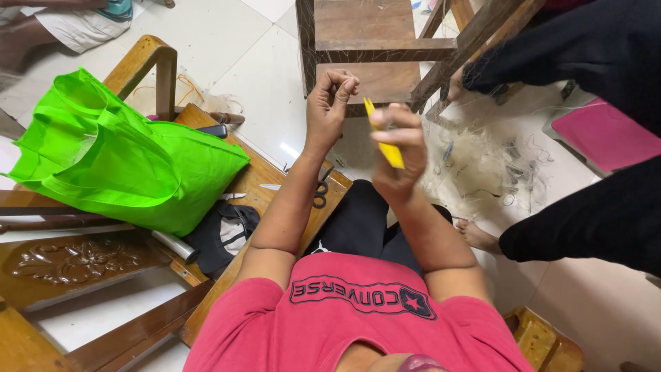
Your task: Repairing or weaving a fine-mesh fishing net using a netting needle and a wooden frame for support.
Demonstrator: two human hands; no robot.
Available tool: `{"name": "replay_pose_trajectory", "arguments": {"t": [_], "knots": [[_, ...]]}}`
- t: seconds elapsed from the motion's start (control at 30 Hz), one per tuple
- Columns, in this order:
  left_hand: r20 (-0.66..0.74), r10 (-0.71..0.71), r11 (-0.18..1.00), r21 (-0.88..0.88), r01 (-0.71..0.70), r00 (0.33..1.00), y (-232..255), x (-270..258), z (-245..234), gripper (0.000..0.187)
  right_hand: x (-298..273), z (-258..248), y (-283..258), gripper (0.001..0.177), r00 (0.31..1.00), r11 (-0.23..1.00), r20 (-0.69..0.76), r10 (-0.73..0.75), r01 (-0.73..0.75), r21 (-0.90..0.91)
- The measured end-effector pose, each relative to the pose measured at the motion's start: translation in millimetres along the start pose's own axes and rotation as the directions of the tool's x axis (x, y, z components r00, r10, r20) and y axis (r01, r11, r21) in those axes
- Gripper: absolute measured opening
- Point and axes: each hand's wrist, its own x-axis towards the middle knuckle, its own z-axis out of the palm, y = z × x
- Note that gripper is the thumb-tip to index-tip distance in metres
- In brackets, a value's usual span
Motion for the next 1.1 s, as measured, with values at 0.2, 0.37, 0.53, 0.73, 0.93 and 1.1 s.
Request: {"name": "replay_pose_trajectory", "arguments": {"t": [0.2, 0.37, 0.53, 0.73, 0.93, 1.1], "knots": [[0.002, -0.004, 0.997, 0.075, 0.004, 1.0, 7.0, 0.8, 0.0, 0.011, 1.6, -35.2, -14.3, 0.015, 0.861, 0.858, -0.214, 0.462, -0.373, 0.354], [-0.012, -0.022, 0.996, 0.084, 0.023, 1.0, 9.8, 0.1, 0.9, 0.012, 5.9, -51.9, 1.8, 0.037, 0.617, 0.653, 0.227, 0.754, -0.662, -0.369], [-0.012, -0.001, 0.996, 0.086, 0.002, 1.0, 9.9, 0.1, -0.6, 0.01, 6.2, -52.8, -15.1, 0.018, 0.524, 0.626, 0.352, 0.775, -0.71, -0.322], [0.037, 0.014, 0.998, 0.058, -0.016, 0.999, 15.1, -0.8, -3.8, 0.009, 22.2, -59.0, -28.2, 0.014, 0.687, 0.718, 0.223, 0.692, -0.687, -0.112], [-0.028, -0.014, 0.998, 0.056, 0.016, 0.999, 6.0, 3.1, 0.5, 0.021, 36.6, -54.5, -18.8, 0.011, 0.769, 0.78, 0.134, 0.625, -0.624, -0.055], [-0.097, 0.0, 1.0, -0.012, -0.001, 0.995, -11.2, 9.1, -0.9, 0.022, 39.4, -46.8, -8.9, 0.012, 0.842, 0.846, 0.09, 0.532, -0.533, -0.019]]}}
